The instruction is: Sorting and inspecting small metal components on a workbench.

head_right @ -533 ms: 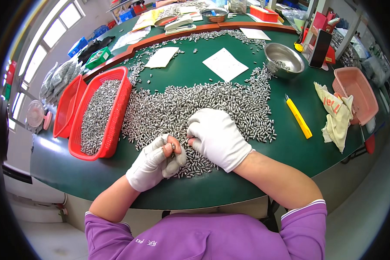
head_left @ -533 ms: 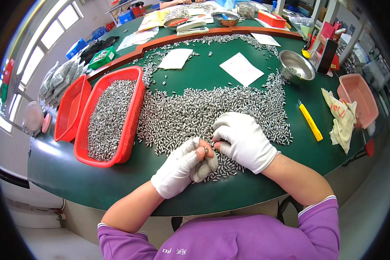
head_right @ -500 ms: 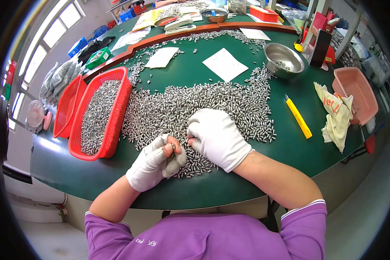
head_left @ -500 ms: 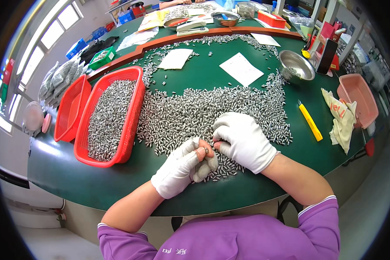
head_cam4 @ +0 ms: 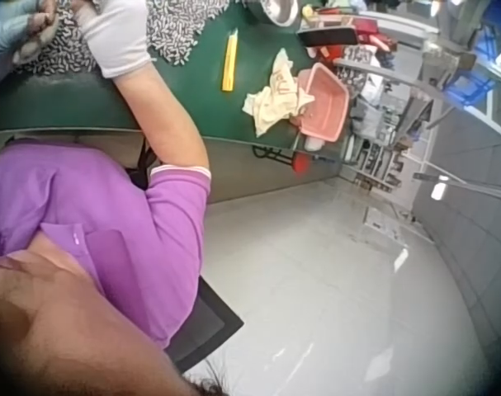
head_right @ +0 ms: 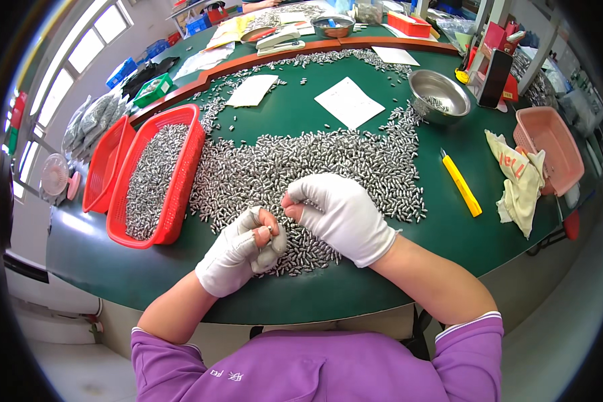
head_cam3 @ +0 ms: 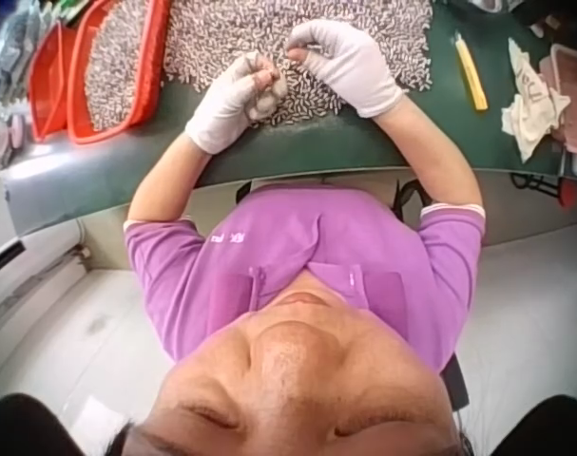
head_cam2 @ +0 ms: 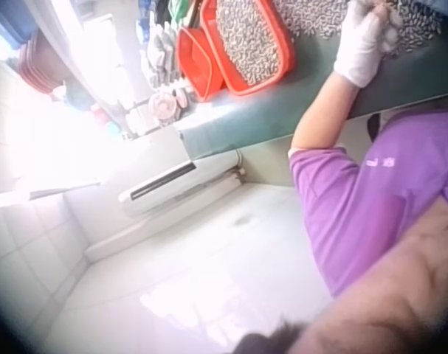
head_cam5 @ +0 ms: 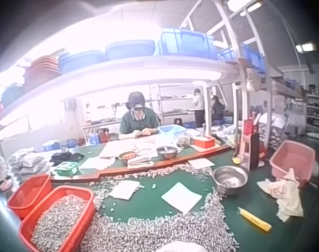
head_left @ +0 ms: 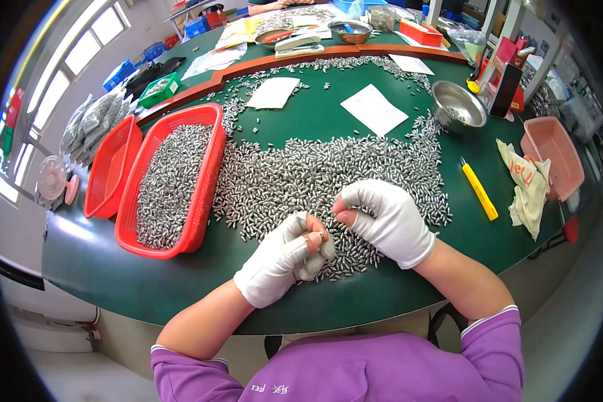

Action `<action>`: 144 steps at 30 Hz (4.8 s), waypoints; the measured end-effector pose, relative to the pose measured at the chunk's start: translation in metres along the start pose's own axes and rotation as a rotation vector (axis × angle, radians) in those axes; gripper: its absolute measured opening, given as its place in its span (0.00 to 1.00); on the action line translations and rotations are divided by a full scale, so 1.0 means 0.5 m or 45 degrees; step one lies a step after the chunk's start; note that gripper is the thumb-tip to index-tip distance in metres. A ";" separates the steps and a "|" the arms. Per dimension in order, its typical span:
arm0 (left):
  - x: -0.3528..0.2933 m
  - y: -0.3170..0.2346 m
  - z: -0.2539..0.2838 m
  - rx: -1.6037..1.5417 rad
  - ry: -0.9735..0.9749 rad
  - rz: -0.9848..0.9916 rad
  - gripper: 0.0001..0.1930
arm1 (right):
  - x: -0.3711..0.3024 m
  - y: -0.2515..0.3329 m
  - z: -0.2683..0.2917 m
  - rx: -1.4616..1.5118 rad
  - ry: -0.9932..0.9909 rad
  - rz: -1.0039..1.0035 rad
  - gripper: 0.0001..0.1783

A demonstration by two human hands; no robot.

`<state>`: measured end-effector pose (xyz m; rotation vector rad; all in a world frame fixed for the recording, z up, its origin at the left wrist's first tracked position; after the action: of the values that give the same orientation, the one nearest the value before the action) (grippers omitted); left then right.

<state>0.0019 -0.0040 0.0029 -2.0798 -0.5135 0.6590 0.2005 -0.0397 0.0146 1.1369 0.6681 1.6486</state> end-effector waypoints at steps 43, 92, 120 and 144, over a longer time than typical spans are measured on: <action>0.000 0.003 0.000 0.018 -0.035 -0.016 0.13 | 0.016 -0.018 0.005 -0.674 0.029 0.266 0.08; 0.003 0.002 0.010 -0.104 -0.022 -0.076 0.12 | 0.018 -0.035 -0.012 -0.654 0.150 0.440 0.08; 0.004 0.005 0.012 -0.109 -0.006 -0.092 0.13 | 0.028 0.007 -0.011 -0.335 -0.058 0.800 0.15; 0.010 0.002 0.018 -0.279 -0.072 -0.100 0.12 | 0.023 -0.040 -0.006 -0.765 0.126 0.271 0.08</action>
<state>0.0003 0.0043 -0.0036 -2.2371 -0.7239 0.6403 0.2051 -0.0215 0.0006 0.7060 0.0854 1.9172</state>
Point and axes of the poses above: each hand's wrist, its own x-axis towards the middle knuckle, its own z-axis out of the back of the hand, y = z × x, the point moved 1 cm from there along x, towards the middle knuckle, and after that the axes turned 1 degree about x, right-handed, at the moved point
